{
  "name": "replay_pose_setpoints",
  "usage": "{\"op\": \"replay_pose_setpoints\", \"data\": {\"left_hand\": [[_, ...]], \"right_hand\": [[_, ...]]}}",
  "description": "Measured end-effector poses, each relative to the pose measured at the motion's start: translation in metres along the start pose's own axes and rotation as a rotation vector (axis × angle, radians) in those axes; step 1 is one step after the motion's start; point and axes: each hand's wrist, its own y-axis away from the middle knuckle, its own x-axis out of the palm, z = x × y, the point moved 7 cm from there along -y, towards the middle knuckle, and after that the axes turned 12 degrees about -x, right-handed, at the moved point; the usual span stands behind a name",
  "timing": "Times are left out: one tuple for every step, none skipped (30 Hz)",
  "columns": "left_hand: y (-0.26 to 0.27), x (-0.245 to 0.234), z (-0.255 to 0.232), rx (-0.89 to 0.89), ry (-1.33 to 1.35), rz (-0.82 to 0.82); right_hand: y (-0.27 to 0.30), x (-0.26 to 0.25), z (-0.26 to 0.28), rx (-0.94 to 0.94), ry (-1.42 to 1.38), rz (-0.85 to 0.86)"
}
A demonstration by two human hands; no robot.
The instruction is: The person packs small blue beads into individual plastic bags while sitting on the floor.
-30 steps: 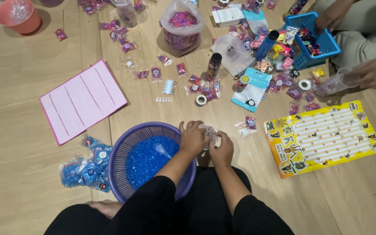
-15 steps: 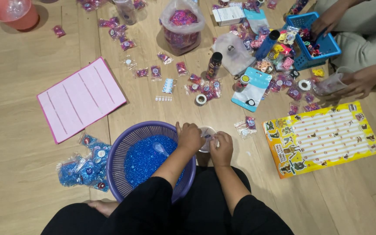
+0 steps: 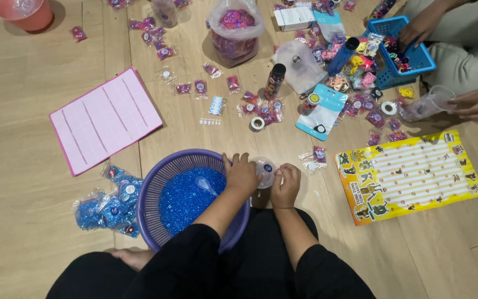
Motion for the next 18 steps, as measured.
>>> {"op": "replay_pose_setpoints", "data": {"left_hand": [[0.002, -0.001, 0.000, -0.003, 0.003, -0.001], [0.004, -0.003, 0.001, 0.010, 0.024, -0.009], [0.006, -0.006, 0.002, 0.022, 0.046, -0.018], [0.005, -0.005, 0.004, 0.022, 0.043, -0.024], [0.004, -0.004, 0.005, 0.029, 0.037, -0.011], [0.004, 0.000, 0.007, 0.031, 0.035, 0.003], [0.003, 0.001, 0.011, 0.026, 0.037, -0.001], [0.003, 0.003, 0.013, 0.031, 0.037, -0.009], [0.002, 0.004, 0.016, 0.036, 0.037, -0.017], [0.002, 0.005, 0.017, 0.030, 0.041, -0.018], [0.002, 0.006, 0.018, 0.049, 0.040, -0.031], [0.004, 0.008, 0.018, 0.069, 0.040, -0.042], [0.003, 0.009, 0.021, 0.063, 0.044, -0.041], [0.003, 0.010, 0.021, 0.075, 0.043, -0.049], [0.003, 0.010, 0.022, 0.087, 0.041, -0.058], [0.002, 0.012, 0.023, 0.080, 0.049, -0.060], [0.001, 0.015, 0.024, 0.083, 0.046, -0.056], [-0.001, 0.015, 0.025, 0.089, 0.039, -0.056]], "right_hand": [[-0.001, -0.002, 0.002, -0.003, -0.001, 0.003], [-0.003, -0.002, 0.006, -0.017, -0.018, -0.002], [-0.004, -0.002, 0.010, -0.030, -0.035, -0.007], [-0.006, -0.004, 0.013, -0.033, -0.038, -0.012], [-0.009, -0.005, 0.017, -0.040, -0.039, -0.010], [-0.009, -0.007, 0.020, -0.049, -0.042, -0.002], [-0.010, -0.007, 0.022, -0.054, -0.047, 0.000], [-0.011, -0.007, 0.023, -0.057, -0.049, 0.001], [-0.011, -0.007, 0.024, -0.059, -0.052, 0.002], [-0.011, -0.006, 0.022, -0.064, -0.056, 0.007], [-0.010, -0.006, 0.021, -0.072, -0.046, 0.008], [-0.007, -0.006, 0.019, -0.079, -0.035, 0.010], [-0.007, -0.005, 0.021, -0.082, -0.037, 0.017], [-0.006, -0.004, 0.023, -0.092, -0.044, 0.025], [-0.006, -0.003, 0.025, -0.102, -0.051, 0.033], [-0.005, -0.005, 0.029, -0.110, -0.052, 0.041], [-0.004, -0.006, 0.032, -0.112, -0.055, 0.054], [-0.005, -0.006, 0.037, -0.114, -0.059, 0.061]]}}
